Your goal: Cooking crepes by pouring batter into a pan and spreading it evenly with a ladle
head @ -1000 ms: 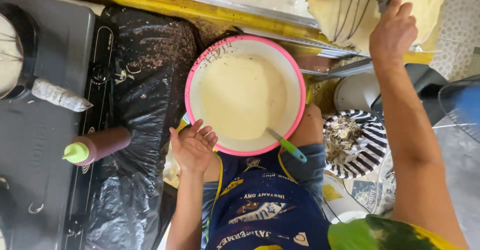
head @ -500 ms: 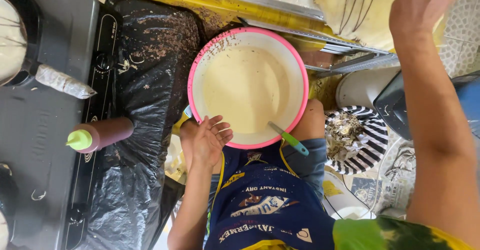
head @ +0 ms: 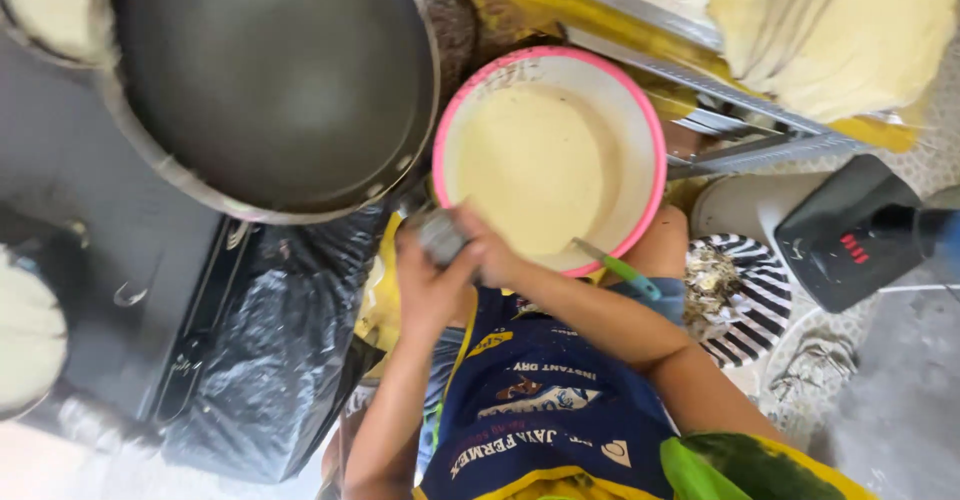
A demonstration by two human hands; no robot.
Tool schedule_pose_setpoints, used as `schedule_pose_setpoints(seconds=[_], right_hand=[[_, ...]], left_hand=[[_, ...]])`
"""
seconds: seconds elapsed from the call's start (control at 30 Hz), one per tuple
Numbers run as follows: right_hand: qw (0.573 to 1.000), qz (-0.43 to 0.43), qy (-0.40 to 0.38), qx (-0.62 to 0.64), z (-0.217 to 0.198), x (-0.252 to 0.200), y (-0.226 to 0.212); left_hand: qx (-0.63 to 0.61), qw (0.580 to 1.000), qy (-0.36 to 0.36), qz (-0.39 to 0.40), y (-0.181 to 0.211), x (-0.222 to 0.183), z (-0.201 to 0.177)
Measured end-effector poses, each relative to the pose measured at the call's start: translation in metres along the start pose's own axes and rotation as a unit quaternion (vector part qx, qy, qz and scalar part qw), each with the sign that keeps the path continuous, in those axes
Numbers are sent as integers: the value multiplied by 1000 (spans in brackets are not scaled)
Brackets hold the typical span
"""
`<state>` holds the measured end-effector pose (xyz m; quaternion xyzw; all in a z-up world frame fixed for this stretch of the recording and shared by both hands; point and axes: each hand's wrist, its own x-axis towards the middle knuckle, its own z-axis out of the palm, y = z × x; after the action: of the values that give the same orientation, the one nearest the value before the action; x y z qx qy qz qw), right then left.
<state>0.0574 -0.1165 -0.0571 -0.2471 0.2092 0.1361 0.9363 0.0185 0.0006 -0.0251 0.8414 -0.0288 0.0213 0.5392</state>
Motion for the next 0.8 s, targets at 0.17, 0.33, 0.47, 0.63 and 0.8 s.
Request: schedule_pose_setpoints(seconds=[0.17,0.33,0.47,0.63,0.8], right_hand=[[703,-315,12,-637,82,64,63],[725,-296,-167,-599,126,126,99],[796,-319,-102,-505,114,158,107],[848,-289,93,-435,75,82,-39],[496,-119,74,-857,140,-106,-166]], left_hand=[[-204,926,210,-239,3,-61,-158],[-159,893,362,-217,-26,-117,-238],[-177,887,345,-250,-20,-119,-240],[-200,902,206,-321,-10,-116,-196],[-98,908,-109,-391,-19,-94,-126]])
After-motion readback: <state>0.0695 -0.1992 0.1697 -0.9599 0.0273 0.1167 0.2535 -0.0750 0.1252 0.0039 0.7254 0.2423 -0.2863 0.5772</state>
